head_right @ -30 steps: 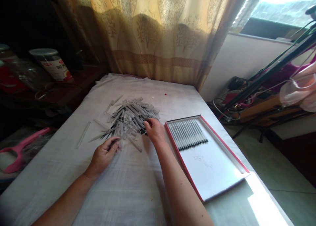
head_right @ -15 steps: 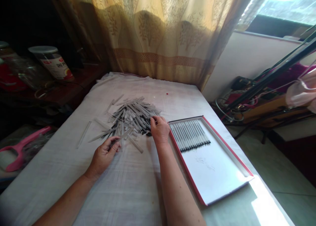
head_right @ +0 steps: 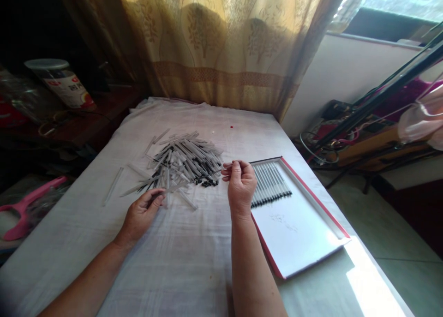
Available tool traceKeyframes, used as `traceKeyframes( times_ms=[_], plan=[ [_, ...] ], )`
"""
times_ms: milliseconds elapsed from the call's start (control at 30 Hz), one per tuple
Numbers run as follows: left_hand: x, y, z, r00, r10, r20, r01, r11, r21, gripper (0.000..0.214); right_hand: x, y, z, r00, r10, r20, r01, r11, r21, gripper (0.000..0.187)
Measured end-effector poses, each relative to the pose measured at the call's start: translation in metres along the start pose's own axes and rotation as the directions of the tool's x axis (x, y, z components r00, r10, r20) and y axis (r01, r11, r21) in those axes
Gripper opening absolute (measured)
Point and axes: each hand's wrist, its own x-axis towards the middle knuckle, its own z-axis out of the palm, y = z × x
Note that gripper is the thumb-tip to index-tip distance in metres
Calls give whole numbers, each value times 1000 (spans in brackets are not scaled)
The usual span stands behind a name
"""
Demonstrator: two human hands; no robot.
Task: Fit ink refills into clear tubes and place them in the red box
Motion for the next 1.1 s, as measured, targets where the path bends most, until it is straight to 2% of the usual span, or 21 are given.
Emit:
traceKeyframes(
  times_ms=[133,433,600,733,833,1000,1033,1100],
  plan=[
    [0,1,0,1000,1,-8,-1,1000,5,32,-5,0,5,999,-16,36,16,1000,-22,23],
    [0,4,0,1000,15,-19,-14,1000,22,31,-5,-3,3,999,-34,14,35,999,-41,24],
    [-1,9,-1,998,59,-7,-58,996,66,30,-16,1,12,994,9,107,2,996,-94,23],
    [-4,15,-1,997,58,57,-64,993,98,32,-34,11,20,951,99,294,-34,975,-219,23],
    [-7,18,0,993,80,90,-90,989,121,32,-49,18,23,902,126,413,-1,957,-291,26],
    [-8,19,0,985,117,130,-137,978,158,28,-71,16,23,858,-60,510,285,882,-376,32],
    [-8,19,0,983,119,141,-140,977,158,28,-75,16,24,839,-78,538,323,868,-377,32],
    [-8,19,0,981,112,159,-135,981,140,28,-82,16,26,808,-60,586,324,876,-357,37]
  ],
)
